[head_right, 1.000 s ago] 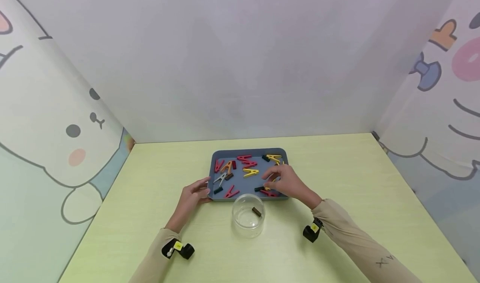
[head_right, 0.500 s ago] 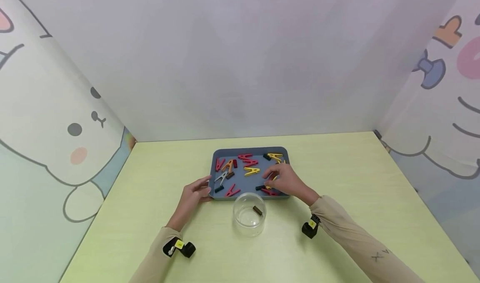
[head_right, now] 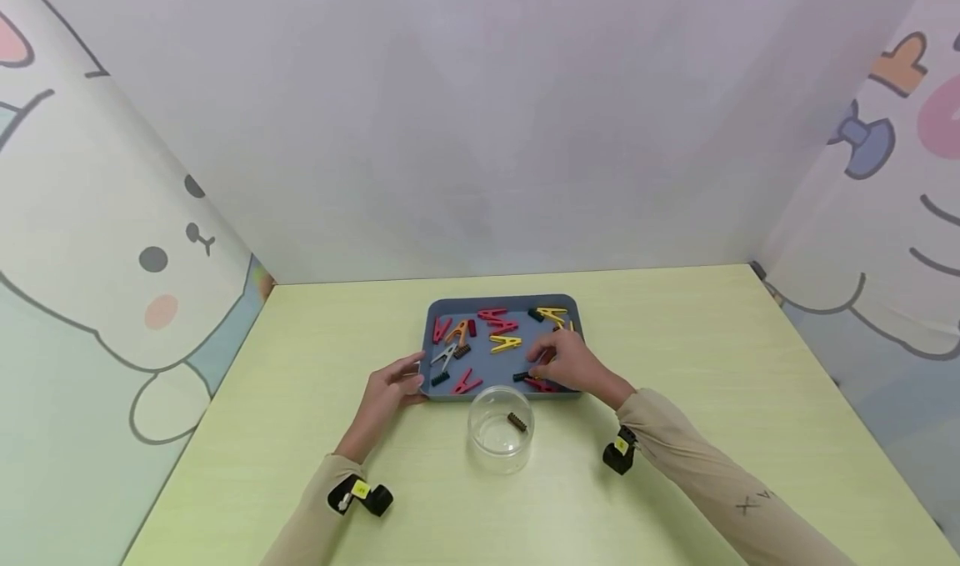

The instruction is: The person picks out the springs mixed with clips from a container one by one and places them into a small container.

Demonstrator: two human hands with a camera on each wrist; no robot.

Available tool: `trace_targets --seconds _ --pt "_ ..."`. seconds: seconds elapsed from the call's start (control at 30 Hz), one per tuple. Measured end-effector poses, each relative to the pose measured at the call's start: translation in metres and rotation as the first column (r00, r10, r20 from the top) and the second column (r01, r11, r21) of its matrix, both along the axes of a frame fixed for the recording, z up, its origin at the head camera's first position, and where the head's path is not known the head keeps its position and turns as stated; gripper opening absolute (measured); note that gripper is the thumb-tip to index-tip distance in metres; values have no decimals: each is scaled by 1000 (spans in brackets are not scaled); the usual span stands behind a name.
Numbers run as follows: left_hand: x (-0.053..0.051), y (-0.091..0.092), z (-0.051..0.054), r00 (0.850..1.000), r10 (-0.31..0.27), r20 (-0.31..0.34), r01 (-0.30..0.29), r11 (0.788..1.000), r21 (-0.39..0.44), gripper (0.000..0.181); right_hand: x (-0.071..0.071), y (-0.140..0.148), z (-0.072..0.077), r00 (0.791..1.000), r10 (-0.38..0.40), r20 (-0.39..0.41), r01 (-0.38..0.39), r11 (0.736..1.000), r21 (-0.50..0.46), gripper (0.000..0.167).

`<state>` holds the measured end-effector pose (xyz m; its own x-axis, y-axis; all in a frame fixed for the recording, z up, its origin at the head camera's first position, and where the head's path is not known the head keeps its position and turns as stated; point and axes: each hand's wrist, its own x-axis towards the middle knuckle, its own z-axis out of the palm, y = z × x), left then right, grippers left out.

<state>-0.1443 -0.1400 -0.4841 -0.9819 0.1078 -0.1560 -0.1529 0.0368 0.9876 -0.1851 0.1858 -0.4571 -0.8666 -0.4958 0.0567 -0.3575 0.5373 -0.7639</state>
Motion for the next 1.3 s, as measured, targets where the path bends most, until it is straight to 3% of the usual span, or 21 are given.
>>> trace_targets --seconds 0.1,0.47,0.8,1.07,1.3 --pt "-3 0 -11 1000 24 -13 -25 1000 -16 45 1 -2 0 1000 1 0 -1 1000 10 13" --pt "-2 2 -10 999 40 -13 -40 999 -27 44 -4 -8 -5 999 22 -42 -20 999 35 12" --pt "5 3 17 1000 -28 9 28 1000 -8 46 -9 -12 -12 999 25 -42 -21 995 98 15" --pt "-3 0 -4 1000 6 -9 -6 1000 -14 45 -12 -15 -12 992 70 -106 -56 990 132 16" --pt "-3 2 -9 998 50 -22 -51 998 -44 43 -12 -16 -12 992 97 -83 -85 987 139 22"
